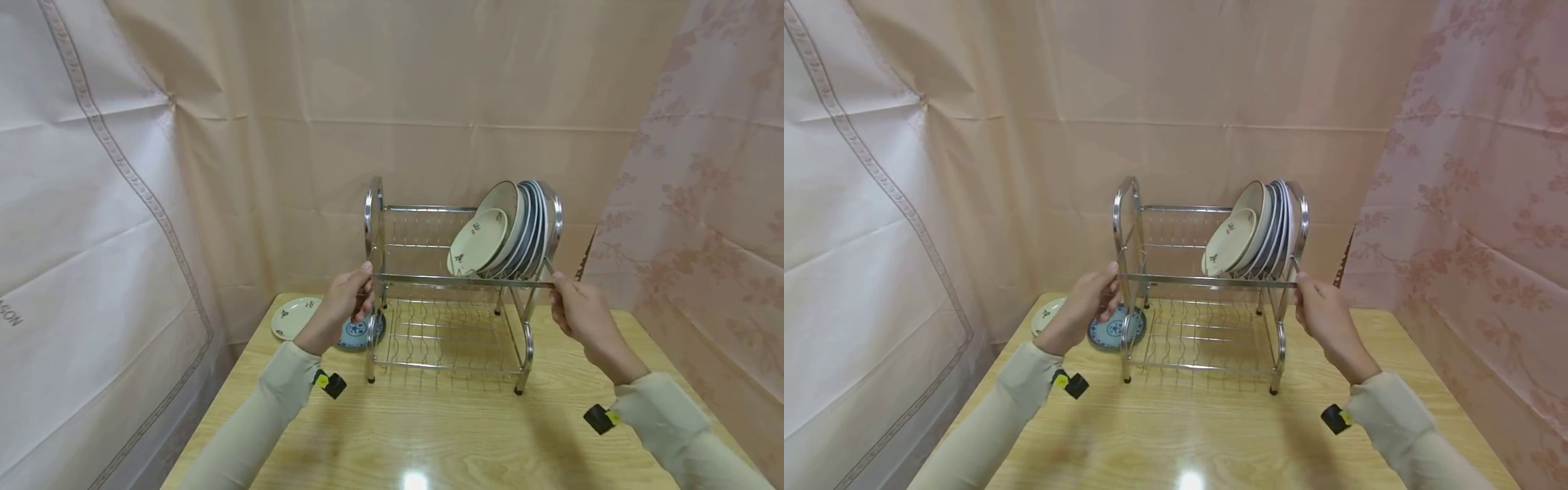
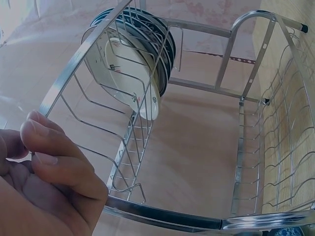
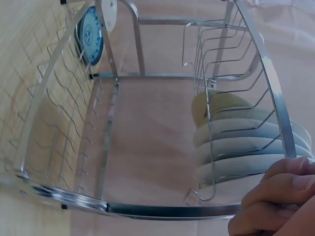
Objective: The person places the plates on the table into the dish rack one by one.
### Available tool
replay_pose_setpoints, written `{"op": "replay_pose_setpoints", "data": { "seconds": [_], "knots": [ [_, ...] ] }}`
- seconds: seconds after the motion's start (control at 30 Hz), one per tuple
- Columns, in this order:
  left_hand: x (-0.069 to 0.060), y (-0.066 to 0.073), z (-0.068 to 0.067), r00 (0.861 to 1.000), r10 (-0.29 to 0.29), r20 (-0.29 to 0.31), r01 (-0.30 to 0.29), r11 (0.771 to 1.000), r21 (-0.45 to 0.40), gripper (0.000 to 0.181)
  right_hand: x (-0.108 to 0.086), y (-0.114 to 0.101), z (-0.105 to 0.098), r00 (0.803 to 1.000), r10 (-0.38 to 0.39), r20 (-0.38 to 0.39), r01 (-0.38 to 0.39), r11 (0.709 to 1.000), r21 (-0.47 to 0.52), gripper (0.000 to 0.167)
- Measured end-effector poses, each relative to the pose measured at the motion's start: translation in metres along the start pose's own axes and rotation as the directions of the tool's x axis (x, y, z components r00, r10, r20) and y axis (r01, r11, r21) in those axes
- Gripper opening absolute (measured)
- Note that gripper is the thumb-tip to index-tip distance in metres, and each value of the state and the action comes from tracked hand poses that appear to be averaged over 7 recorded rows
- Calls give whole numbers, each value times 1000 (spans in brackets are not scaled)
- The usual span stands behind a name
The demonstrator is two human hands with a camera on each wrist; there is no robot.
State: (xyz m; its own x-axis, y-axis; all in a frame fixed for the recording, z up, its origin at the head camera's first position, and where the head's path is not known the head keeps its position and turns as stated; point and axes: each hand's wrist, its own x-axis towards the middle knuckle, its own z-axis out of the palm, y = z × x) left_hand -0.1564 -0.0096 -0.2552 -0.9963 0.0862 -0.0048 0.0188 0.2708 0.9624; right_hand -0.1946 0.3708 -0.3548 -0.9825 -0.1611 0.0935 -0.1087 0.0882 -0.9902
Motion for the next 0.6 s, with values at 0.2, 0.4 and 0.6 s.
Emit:
{"op": "replay_pose_setpoints", "data": {
  "seconds": [0.2,0.4,0.6],
  "knots": [
    [-2,-1,-2,1000,0,1,0,1000,17,50,3,1,0,997,42,65,-50,989,136,47],
    [-1,0,-1,1000,16,14,-16,999,30,51,3,2,1,995,55,82,-73,969,238,46],
    [1,-3,-6,1000,-12,8,12,999,49,53,3,2,1,994,53,96,-78,958,276,47]
  ]
}}
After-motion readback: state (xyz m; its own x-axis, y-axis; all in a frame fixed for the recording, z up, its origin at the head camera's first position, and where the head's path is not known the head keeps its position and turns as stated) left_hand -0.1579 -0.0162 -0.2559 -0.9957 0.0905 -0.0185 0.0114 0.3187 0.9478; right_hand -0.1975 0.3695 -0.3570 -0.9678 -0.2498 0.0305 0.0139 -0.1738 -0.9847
